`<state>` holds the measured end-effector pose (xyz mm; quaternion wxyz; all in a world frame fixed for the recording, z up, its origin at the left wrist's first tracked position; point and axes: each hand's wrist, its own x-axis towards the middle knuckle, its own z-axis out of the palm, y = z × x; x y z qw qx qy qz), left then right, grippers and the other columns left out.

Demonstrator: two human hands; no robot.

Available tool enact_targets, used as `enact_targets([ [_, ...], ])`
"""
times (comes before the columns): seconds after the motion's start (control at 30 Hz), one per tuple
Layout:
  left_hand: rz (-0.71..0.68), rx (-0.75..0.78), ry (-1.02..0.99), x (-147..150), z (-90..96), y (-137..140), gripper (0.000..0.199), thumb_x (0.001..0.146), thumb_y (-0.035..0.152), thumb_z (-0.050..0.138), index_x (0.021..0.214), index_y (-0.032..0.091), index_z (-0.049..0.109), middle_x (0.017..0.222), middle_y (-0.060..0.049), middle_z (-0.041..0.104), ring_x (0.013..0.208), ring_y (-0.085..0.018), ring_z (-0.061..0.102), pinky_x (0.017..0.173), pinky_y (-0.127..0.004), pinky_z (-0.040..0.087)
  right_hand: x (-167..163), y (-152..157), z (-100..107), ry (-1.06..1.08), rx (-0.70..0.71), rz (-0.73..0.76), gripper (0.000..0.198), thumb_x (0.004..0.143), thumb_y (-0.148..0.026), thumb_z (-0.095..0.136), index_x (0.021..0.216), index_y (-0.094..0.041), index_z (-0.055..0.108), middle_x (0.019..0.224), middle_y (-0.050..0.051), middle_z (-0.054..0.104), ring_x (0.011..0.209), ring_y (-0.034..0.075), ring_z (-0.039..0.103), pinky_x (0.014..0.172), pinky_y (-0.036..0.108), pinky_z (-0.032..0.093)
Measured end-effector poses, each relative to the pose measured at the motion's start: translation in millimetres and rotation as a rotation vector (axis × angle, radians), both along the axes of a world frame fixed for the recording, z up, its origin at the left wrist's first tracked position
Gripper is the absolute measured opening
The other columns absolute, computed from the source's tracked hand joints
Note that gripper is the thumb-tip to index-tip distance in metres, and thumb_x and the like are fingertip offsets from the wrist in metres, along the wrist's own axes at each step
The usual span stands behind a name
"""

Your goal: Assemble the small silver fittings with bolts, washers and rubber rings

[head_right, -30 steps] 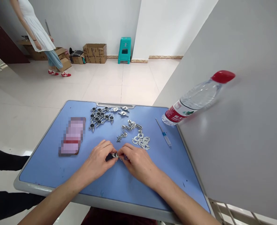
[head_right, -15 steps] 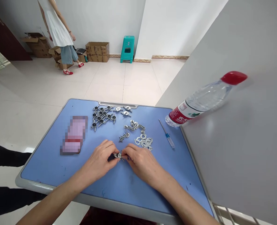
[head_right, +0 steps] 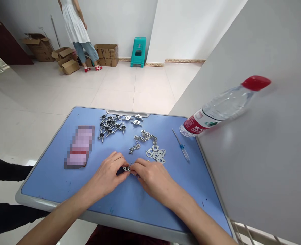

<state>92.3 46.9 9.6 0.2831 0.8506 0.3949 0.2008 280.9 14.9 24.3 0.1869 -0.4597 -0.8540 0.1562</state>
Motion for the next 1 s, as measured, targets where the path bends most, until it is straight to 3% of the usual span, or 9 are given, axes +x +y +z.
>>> enact_targets([
  [0.07,-0.006,-0.013,-0.002,-0.2,2.0,0.2,0.012,0.084,0.008,0.060,0.080,0.019,0.055,0.085,-0.001,0.059,0.086,-0.019,0.053,0.071,-0.031,0.044,3.5,-0.5,10.3,0.107,-0.081,-0.050,0.018,0.095,-0.017,0.044,0.101,-0.020,0.061,0.087,0.005,0.066,0.070,0.015,0.062,0.060,0.026,0.047],
  [0.2,-0.011,-0.047,-0.001,-0.4,5.3,0.7,0.012,0.084,0.009,0.062,0.081,0.019,0.055,0.086,-0.001,0.059,0.086,-0.019,0.053,0.072,-0.031,0.045,13.3,-3.5,34.3,0.340,-0.283,-0.214,0.017,0.099,-0.031,0.041,0.101,-0.022,0.056,0.086,0.003,0.063,0.067,0.014,0.055,0.056,0.025,0.044],
  [0.37,0.002,-0.046,0.002,0.0,6.9,1.8,0.015,0.082,0.007,0.062,0.078,0.019,0.054,0.084,0.000,0.059,0.084,-0.019,0.052,0.071,-0.031,0.044,14.6,-3.5,36.3,0.691,-0.396,-0.335,0.032,0.101,-0.044,0.034,0.093,-0.021,0.054,0.082,0.003,0.063,0.068,0.015,0.054,0.064,0.028,0.046],
  [0.43,-0.002,-0.046,0.007,0.3,7.4,2.3,0.016,0.081,0.006,0.063,0.077,0.018,0.054,0.084,0.000,0.059,0.083,-0.019,0.052,0.071,-0.031,0.044,10.3,-3.1,31.5,0.707,-0.397,-0.323,0.033,0.102,-0.046,0.032,0.093,-0.022,0.053,0.081,0.003,0.065,0.073,0.016,0.055,0.069,0.029,0.045],
  [0.6,-0.001,-0.047,0.015,0.4,8.4,2.8,0.015,0.081,0.005,0.064,0.078,0.017,0.054,0.084,-0.001,0.059,0.083,-0.019,0.051,0.072,-0.031,0.043,0.5,-4.0,20.9,0.693,-0.380,-0.301,0.035,0.103,-0.046,0.030,0.087,-0.022,0.050,0.069,-0.001,0.056,0.064,0.013,0.048,0.061,0.026,0.040],
  [0.83,0.000,-0.038,0.023,0.2,8.6,2.5,0.014,0.081,0.007,0.063,0.078,0.018,0.055,0.084,-0.001,0.059,0.083,-0.019,0.051,0.072,-0.031,0.043,2.7,-4.4,15.8,0.811,-0.376,-0.245,0.021,0.103,-0.041,0.034,0.106,-0.024,0.044,0.084,0.001,0.058,0.066,0.013,0.046,0.061,0.026,0.042],
  [1.0,-0.005,-0.025,0.030,0.4,8.1,2.3,0.013,0.082,0.007,0.062,0.078,0.018,0.055,0.084,-0.001,0.059,0.082,-0.019,0.051,0.071,-0.031,0.043,1.1,-4.7,11.3,0.763,-0.335,-0.203,0.015,0.103,-0.038,0.034,0.107,-0.025,0.040,0.084,0.001,0.060,0.065,0.013,0.046,0.061,0.026,0.042],
])
